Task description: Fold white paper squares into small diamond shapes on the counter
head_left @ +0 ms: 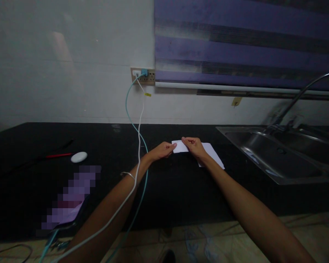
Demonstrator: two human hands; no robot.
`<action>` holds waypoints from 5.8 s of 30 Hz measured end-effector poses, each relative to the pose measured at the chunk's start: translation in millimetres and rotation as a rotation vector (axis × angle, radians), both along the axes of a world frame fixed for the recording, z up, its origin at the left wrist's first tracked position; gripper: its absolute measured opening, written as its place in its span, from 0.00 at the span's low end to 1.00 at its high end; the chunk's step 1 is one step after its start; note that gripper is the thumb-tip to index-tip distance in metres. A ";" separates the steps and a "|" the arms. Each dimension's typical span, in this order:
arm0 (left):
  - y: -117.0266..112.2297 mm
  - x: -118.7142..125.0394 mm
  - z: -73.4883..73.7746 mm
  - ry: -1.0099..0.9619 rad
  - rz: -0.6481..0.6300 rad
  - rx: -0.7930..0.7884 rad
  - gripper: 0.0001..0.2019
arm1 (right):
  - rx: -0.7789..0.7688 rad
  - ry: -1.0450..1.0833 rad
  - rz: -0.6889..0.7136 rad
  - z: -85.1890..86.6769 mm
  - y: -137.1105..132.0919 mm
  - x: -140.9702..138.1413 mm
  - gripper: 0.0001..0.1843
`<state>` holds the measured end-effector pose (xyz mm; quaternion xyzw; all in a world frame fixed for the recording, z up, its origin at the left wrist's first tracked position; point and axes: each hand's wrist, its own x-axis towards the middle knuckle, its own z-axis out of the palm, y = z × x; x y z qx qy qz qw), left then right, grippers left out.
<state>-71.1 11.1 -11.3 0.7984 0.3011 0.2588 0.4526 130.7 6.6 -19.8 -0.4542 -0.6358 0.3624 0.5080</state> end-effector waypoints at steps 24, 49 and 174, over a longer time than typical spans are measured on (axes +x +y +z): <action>6.8 -3.4 0.3 -0.264 0.066 -0.162 0.13 | 0.101 -0.175 -0.002 4.0 -4.2 -3.9 0.21; 10.9 -1.3 -8.2 -0.477 0.120 -0.407 0.19 | 0.253 -0.487 0.226 12.4 -25.3 -16.4 0.13; 2.1 12.9 3.6 -0.340 0.286 0.231 0.14 | -0.107 0.359 -0.022 -7.3 -8.0 -32.6 0.23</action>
